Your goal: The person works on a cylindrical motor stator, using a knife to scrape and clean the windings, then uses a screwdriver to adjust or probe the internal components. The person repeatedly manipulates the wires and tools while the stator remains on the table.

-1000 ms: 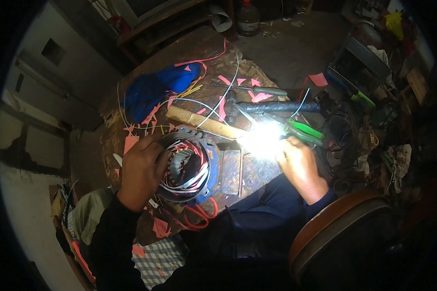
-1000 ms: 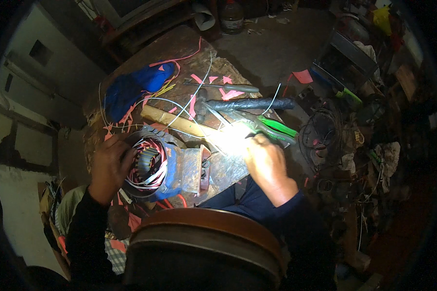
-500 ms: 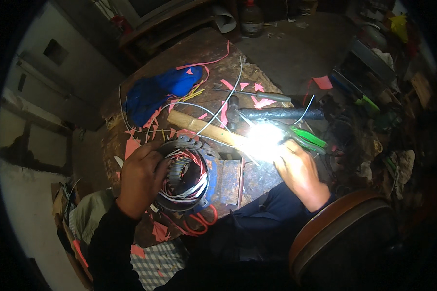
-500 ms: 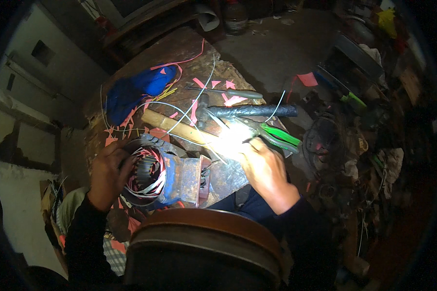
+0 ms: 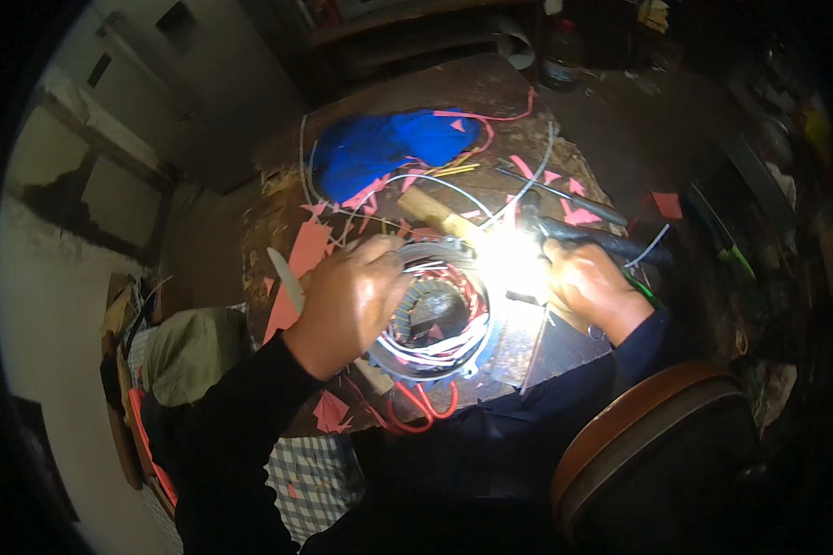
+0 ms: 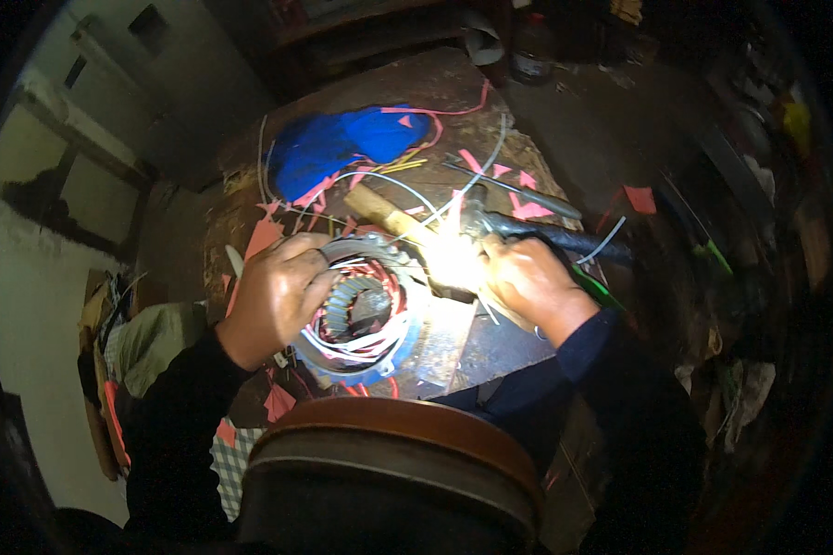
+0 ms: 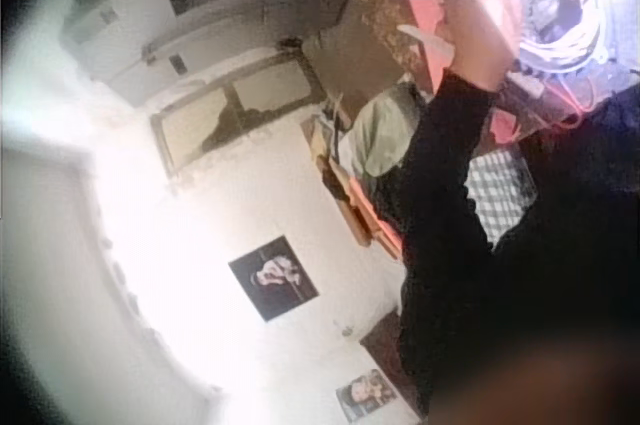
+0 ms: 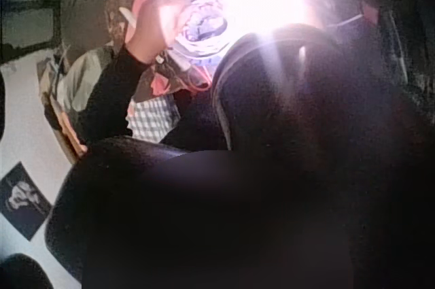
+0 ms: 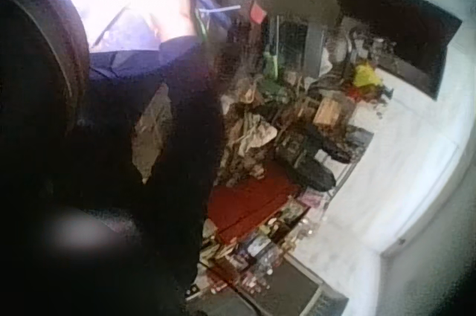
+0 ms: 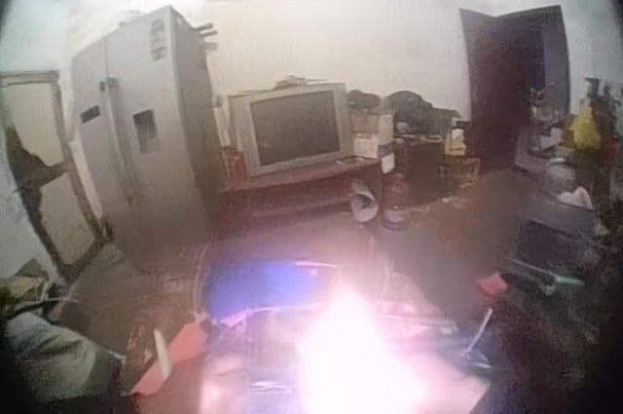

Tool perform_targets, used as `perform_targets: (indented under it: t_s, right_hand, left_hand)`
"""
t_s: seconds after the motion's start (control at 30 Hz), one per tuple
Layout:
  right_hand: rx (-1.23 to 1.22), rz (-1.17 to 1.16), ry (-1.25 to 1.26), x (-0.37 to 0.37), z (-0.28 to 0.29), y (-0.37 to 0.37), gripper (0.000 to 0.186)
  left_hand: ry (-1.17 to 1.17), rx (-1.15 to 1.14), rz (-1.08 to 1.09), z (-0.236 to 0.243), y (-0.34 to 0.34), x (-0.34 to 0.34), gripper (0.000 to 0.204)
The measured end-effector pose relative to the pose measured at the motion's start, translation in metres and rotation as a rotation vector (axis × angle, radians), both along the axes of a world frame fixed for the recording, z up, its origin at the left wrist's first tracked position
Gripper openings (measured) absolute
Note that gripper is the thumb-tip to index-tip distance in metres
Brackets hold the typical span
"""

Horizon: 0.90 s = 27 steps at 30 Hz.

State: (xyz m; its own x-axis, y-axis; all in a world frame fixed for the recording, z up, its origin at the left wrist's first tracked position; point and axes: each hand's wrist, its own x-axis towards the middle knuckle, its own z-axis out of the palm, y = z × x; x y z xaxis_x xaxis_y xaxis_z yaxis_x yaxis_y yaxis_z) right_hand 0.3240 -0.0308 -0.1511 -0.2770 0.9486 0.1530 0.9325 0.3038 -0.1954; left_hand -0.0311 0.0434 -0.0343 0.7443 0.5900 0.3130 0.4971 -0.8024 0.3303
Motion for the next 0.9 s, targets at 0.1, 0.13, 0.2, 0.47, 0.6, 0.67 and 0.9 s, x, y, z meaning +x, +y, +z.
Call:
perform_targets:
  t_s: [0.1, 0.13, 0.2, 0.47, 0.6, 0.67, 0.9]
  right_hand:
    - [0.074, 0.017, -0.026, 0.001, 0.014, -0.002, 0.016]
    - [0.086, 0.012, -0.063, 0.000, 0.020, -0.003, 0.014]
    - [0.127, -0.039, 0.236, -0.001, 0.033, -0.007, 0.009]
    - [0.160, -0.443, 1.122, -0.032, 0.123, -0.047, 0.013]
    - [0.056, -0.140, 1.217, -0.081, 0.157, -0.075, 0.003]
    - [-0.046, -0.198, 1.246, -0.106, 0.158, -0.079, 0.006]
    - [-0.109, -0.055, 1.363, -0.130, 0.156, -0.054, 0.008]
  left_hand:
    - [0.026, 0.074, 0.004, -0.004, 0.000, -0.003, 0.013]
    - [0.046, 0.064, 0.008, -0.005, 0.001, -0.003, 0.013]
    - [0.032, 0.075, -0.013, -0.007, 0.002, -0.004, 0.014]
    - [0.035, 0.061, 0.068, -0.009, -0.003, -0.005, 0.026]
    - [-0.073, 0.110, 0.057, -0.010, -0.001, -0.004, 0.031]
    - [-0.131, 0.139, 0.052, -0.009, 0.000, -0.001, 0.032]
    - [-0.558, -0.608, -0.154, 0.013, -0.037, 0.009, 0.030]
